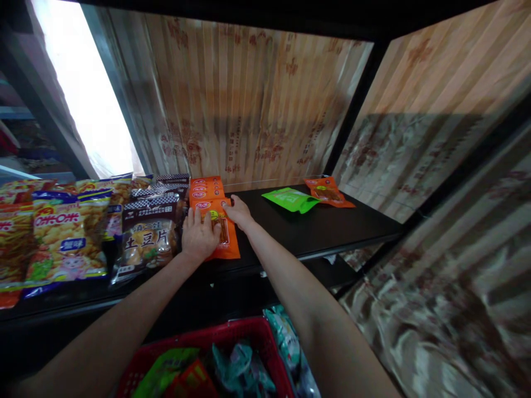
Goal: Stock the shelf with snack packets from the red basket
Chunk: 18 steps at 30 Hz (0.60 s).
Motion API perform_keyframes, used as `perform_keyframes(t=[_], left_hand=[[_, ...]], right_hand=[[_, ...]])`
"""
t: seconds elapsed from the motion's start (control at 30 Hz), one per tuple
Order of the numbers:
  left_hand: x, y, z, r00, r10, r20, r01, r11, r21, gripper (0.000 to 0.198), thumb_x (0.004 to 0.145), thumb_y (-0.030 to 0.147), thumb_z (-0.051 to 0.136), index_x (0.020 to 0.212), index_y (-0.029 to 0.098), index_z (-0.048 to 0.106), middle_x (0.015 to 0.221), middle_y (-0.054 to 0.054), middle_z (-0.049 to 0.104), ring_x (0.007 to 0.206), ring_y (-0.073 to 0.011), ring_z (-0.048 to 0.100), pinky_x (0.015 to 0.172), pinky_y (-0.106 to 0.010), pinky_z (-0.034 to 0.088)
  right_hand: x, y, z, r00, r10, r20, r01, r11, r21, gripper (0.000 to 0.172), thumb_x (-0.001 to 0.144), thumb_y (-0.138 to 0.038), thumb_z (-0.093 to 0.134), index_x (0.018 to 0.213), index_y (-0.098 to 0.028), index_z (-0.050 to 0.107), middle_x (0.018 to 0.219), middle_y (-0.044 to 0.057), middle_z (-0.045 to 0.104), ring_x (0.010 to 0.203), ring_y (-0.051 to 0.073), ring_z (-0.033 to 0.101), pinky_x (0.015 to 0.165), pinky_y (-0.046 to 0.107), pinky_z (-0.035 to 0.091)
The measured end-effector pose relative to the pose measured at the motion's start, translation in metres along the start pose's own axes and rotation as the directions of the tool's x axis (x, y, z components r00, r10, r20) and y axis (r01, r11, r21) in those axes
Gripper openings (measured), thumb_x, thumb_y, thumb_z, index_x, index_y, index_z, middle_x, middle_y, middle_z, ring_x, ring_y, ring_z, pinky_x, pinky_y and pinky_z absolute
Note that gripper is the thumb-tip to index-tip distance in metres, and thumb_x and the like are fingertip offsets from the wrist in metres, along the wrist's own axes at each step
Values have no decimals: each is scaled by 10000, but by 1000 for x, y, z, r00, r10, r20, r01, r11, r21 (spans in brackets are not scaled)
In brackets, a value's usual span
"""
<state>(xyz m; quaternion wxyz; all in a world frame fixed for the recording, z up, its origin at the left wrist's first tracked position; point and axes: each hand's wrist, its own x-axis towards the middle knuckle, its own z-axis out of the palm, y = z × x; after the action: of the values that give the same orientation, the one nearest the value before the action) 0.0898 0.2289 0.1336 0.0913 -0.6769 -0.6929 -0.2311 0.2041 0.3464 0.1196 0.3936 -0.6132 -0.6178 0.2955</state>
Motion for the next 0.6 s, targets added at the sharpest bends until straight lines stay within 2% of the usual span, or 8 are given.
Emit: perform_keyframes(t=[0.2,0.4,0.6], left_hand=[[-7,3,-3,999,-15,52,15,1000,-5,531,863,359,442,1308,75,504,1421,-249,405,1369,-373,283,1062,-548,286],[-6,1,-6,988,-68,142,75,996,-43,538,881,369,417,1341,94,472,1442,-249,372,1382,-365,257,1053,-552,305],[-9,0,-6,991,-61,120,66,997,-38,528,884,362,401,1334,96,475,1445,-238,374,1385,-354,255,1060,-576,285]], right_hand=[[-6,1,2,998,-51,27,51,999,-9,539,797,-266,598,1318,-198,478,1297,93,578,1154,172,561,1007,302,398],[-10,-2,6,999,-49,18,49,999,-4,584,788,-231,585,1353,-201,435,1329,101,550,1182,175,543,1020,318,391],[-18,-6,4,999,-50,8,50,999,-16,609,786,-248,583,1371,-210,418,1330,99,547,1194,186,536,1033,320,378]])
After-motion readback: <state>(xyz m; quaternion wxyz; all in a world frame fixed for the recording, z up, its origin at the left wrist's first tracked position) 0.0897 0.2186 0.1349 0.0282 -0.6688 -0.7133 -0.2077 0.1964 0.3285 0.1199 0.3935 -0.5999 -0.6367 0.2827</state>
